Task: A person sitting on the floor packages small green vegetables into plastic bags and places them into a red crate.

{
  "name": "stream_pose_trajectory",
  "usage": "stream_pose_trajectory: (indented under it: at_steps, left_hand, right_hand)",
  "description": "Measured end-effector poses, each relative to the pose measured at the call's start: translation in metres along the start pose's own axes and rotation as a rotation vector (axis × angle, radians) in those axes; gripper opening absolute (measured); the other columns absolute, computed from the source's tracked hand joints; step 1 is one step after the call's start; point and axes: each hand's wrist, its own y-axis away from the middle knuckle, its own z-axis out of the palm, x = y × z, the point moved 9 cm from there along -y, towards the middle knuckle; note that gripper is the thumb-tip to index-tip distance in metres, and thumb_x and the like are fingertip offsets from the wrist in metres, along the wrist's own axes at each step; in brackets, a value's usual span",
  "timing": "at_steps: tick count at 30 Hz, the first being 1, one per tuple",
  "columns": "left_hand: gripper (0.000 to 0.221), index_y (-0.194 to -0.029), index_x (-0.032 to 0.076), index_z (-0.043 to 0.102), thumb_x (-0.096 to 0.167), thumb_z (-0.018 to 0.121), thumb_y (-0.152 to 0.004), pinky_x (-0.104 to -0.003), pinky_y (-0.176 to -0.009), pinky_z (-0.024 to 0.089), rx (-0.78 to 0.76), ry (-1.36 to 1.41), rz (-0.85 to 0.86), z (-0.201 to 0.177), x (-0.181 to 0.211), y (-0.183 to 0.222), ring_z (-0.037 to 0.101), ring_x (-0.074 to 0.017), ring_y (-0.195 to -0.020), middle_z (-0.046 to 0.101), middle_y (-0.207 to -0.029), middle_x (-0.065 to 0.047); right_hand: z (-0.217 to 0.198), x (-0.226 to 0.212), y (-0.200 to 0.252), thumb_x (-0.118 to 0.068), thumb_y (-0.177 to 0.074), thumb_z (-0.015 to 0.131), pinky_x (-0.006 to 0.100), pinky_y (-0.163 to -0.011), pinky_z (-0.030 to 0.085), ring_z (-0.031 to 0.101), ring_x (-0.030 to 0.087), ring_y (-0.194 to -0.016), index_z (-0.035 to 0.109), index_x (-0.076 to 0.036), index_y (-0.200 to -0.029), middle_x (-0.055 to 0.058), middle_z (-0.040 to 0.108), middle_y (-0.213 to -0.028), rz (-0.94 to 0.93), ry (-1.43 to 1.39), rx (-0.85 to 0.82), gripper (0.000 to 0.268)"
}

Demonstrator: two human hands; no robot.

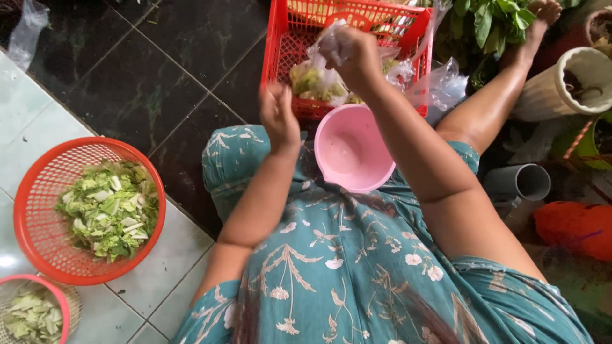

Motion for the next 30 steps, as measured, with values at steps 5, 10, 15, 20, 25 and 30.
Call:
stream_pose_trajectory:
  at_steps: [5, 10, 15, 20, 25, 30]
  left_hand:
    - [0.083, -0.113, 0.003, 0.050, 0.081, 0.040, -0.085, -0.047, -0.079, 0.054, -0.493, 0.744, -1.058, 0.067, -0.091, 0.105, 0.063, -0.0330, -0.085, 0.061, -0.095, -0.021]
    - [0.138, -0.152, -0.010, 0.037, 0.099, 0.032, -0.067, -0.053, -0.114, 0.047, -0.740, 1.292, -0.890, 0.099, -0.021, 0.092, 0.055, -0.0414, -0.135, 0.054, -0.144, -0.031]
    - [0.089, -0.157, 0.022, 0.039, 0.081, 0.057, -0.093, -0.061, -0.128, 0.027, -0.390, 1.300, -0.453, 0.051, -0.086, 0.036, 0.041, -0.0423, -0.147, 0.044, -0.159, -0.016]
    - [0.099, -0.166, 0.024, 0.013, 0.024, 0.076, -0.090, -0.043, -0.114, 0.037, -0.200, 0.572, -0.253, 0.030, -0.051, 0.048, 0.042, -0.0288, -0.141, 0.032, -0.164, -0.013]
    - [0.107, -0.168, 0.013, 0.011, 0.027, 0.084, -0.090, -0.050, -0.129, 0.022, -0.250, 0.145, 0.038, 0.038, -0.061, 0.087, 0.027, -0.0314, -0.154, 0.023, -0.170, -0.019]
    - [0.104, -0.166, 0.011, 0.008, 0.020, 0.079, -0.090, -0.052, -0.126, 0.029, -0.378, 0.025, -0.028, 0.053, -0.062, 0.106, 0.034, -0.0349, -0.151, 0.032, -0.165, -0.023]
  right_hand:
    - [-0.050, -0.097, -0.011, 0.013, -0.096, 0.077, 0.029, -0.063, 0.058, 0.069, 0.023, -0.073, 0.070, 0.012, -0.109, 0.020, 0.070, -0.094, -0.101, -0.189, -0.039, 0.015]
    - [-0.096, -0.151, 0.036, 0.002, -0.098, 0.076, 0.039, -0.068, 0.049, 0.059, 0.029, -0.076, 0.065, 0.007, -0.098, 0.019, 0.065, -0.093, -0.294, -0.071, -0.036, 0.012]
    - [-0.094, -0.062, 0.141, -0.029, -0.088, 0.081, 0.026, -0.062, 0.049, 0.069, 0.016, -0.069, 0.072, -0.021, -0.078, -0.001, 0.076, -0.083, -0.003, -0.225, -0.132, 0.016]
    - [-0.046, -0.013, 0.214, -0.014, -0.078, 0.080, 0.060, -0.088, 0.051, 0.058, 0.058, -0.112, 0.059, -0.005, -0.128, 0.032, 0.051, -0.135, 0.169, 0.048, -0.253, 0.055]
    - [-0.019, -0.035, 0.198, -0.016, -0.072, 0.089, 0.064, -0.101, 0.050, 0.050, 0.059, -0.129, 0.047, -0.008, -0.152, 0.032, 0.039, -0.148, 0.216, 0.159, -0.118, 0.091]
    - [0.019, -0.011, 0.196, -0.005, -0.078, 0.083, 0.045, -0.065, 0.059, 0.071, 0.030, -0.071, 0.048, -0.022, -0.154, 0.016, 0.048, -0.142, 0.253, 0.053, -0.167, 0.085]
